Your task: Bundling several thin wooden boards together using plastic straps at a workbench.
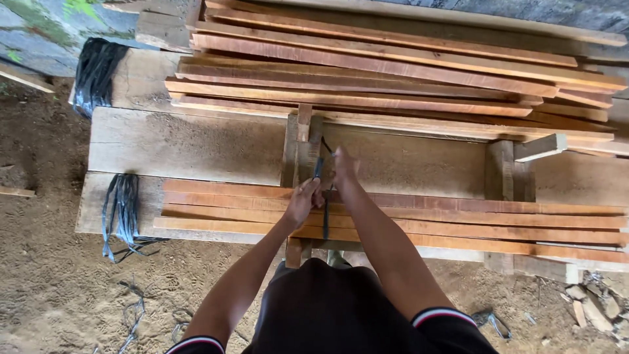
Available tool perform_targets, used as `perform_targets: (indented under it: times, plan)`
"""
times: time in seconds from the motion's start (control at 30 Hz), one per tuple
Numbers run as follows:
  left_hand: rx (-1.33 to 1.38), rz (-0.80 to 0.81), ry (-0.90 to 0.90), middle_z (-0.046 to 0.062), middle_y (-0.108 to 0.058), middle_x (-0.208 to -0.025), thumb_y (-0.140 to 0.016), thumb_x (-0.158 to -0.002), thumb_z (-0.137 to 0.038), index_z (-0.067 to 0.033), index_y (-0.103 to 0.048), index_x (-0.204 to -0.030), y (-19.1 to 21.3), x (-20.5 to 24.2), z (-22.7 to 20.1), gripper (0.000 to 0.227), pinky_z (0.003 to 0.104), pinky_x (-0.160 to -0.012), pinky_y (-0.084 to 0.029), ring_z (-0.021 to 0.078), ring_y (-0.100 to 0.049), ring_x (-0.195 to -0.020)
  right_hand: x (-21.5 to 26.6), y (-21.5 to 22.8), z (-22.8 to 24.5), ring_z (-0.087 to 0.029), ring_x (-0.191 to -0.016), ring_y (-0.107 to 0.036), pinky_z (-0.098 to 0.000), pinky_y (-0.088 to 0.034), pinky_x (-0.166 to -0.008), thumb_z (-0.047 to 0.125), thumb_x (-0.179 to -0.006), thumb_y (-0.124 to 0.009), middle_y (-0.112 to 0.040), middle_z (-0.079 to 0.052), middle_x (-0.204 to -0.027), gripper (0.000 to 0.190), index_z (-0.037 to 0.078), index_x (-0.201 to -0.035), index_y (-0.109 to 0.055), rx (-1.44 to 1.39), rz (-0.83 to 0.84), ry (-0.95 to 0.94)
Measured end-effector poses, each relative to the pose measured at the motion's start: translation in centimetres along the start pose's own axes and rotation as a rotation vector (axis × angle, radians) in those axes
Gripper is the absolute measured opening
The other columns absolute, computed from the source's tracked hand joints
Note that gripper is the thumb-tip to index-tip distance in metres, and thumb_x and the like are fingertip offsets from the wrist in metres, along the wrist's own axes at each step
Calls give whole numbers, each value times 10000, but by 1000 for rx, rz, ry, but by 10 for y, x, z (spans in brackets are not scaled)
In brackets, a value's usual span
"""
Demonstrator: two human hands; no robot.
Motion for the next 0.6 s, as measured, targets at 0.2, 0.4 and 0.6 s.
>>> perform_targets:
  times: [0.2, 0.4, 0.6]
  plan:
    - [41, 4, -181, 21, -450, -588, -471, -1147, -313, -146, -443, -716, -6, 6, 5, 463, 335, -718, -561, 137, -542, -597, -39, -15, -28, -163, -472, -437, -379, -371, -448, 344, -971, -651, -378, -28, -596, 347, 69, -816, -507, 259, 17, 76]
    - [-21, 15, -259, 60, -468, -595, -461, -1148, -219, -91, -480, -692, -4, 0, 14, 475, 313, -677, -568, 149, -516, -593, -42, -23, -29, -121, -389, -390, -359, -359, -409, 411, -1000, -613, -386, 18, -487, 445, 164, -663, -459, 698, 80, 119]
    - [-118, 66, -301, 93, -525, -558, -378, -1175, -195, -91, -518, -678, 1, 4, -4, 527, 342, -681, -525, 136, -492, -566, -80, -32, -53, -128, -323, -383, -338, -347, -382, 397, -980, -597, -395, -1, -414, 478, 174, -576, -472, 852, 31, 122]
Point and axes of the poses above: each hand's wrist, its own x-axis away from the middle knuckle, its own y-axis out of the back of the hand, z = x × y, the point moved 1 cm from there along -x, towards the middle knuckle
